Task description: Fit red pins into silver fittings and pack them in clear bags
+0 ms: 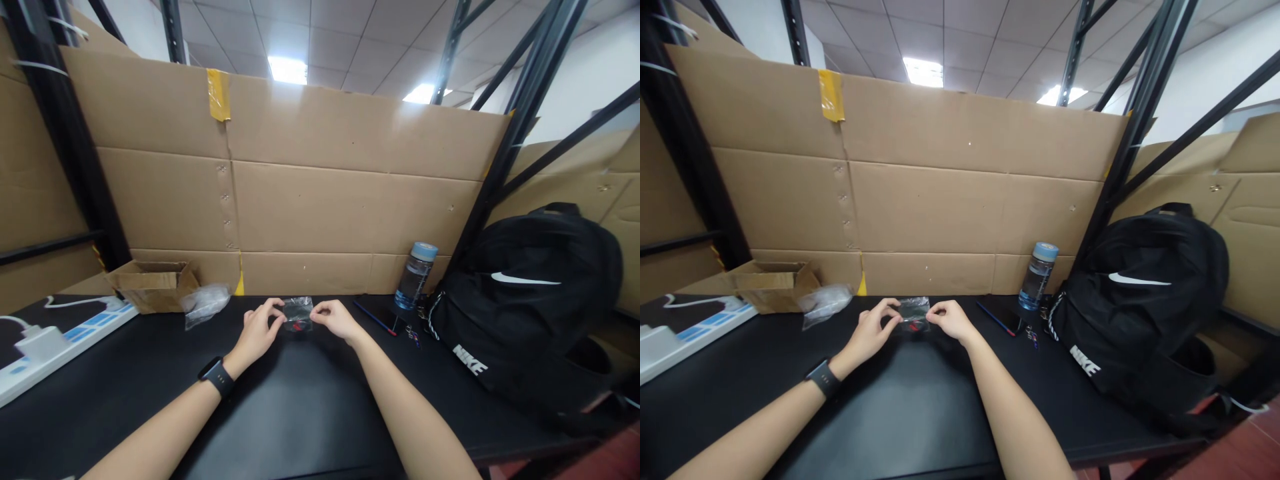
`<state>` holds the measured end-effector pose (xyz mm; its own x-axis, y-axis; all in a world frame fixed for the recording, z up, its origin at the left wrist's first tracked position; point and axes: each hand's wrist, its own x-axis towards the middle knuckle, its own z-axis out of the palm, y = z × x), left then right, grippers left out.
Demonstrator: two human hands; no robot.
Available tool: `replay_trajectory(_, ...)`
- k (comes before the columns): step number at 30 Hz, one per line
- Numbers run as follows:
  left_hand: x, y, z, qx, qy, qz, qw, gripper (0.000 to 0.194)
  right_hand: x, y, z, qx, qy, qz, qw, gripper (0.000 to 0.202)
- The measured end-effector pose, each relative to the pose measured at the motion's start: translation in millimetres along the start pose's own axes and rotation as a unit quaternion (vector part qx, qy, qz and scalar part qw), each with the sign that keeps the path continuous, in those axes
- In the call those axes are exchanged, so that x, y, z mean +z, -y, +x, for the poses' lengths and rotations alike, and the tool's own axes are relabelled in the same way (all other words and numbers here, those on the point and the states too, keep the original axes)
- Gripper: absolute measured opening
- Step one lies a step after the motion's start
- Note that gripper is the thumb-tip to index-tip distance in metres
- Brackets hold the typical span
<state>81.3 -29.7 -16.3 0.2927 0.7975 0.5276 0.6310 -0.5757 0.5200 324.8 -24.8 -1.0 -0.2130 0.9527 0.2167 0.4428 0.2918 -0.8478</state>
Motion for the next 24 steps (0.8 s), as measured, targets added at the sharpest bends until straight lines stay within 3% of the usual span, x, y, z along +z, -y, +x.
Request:
replay_trajectory(3,3.4,0.9,-1.3,-0.009,-0.003,-0.001,1.0,0.036,-0.8,-1.6,0.2,0.01,0.0,-0.018,1.0,0.018)
replay_trajectory(6,5.9,-0.6,-4.7,-0.004,0.007,0.017,1.0,0.046,-1.1,-3.9,0.6,0.009,0.032,-0.104,0.994,0.021)
replay_trajectory(13,3.6,-12.7,-13.9,0.107,0.066,0.138,0.982,0.038,8.2,-2.8,-3.4,0.021,0.025,-0.245,0.969,0.017)
replay_trajectory(20,13.2,-15.8,-19.4,0.113,0.084,0.188,0.972,0.042,21.6,7.4,-17.1,0.075,-0.003,-0.35,0.934,0.016)
replay_trajectory(22,14.6,-15.3,-19.8,0.109,0.077,0.195,0.972,0.04,22.4,13.7,-21.2,0.046,-0.018,-0.392,0.918,0.017)
replay_trajectory(24,15.3,-14.5,-19.9,0.105,0.066,0.199,0.972,0.034,22.0,19.9,-24.5,-0.038,-0.011,-0.42,0.907,0.031)
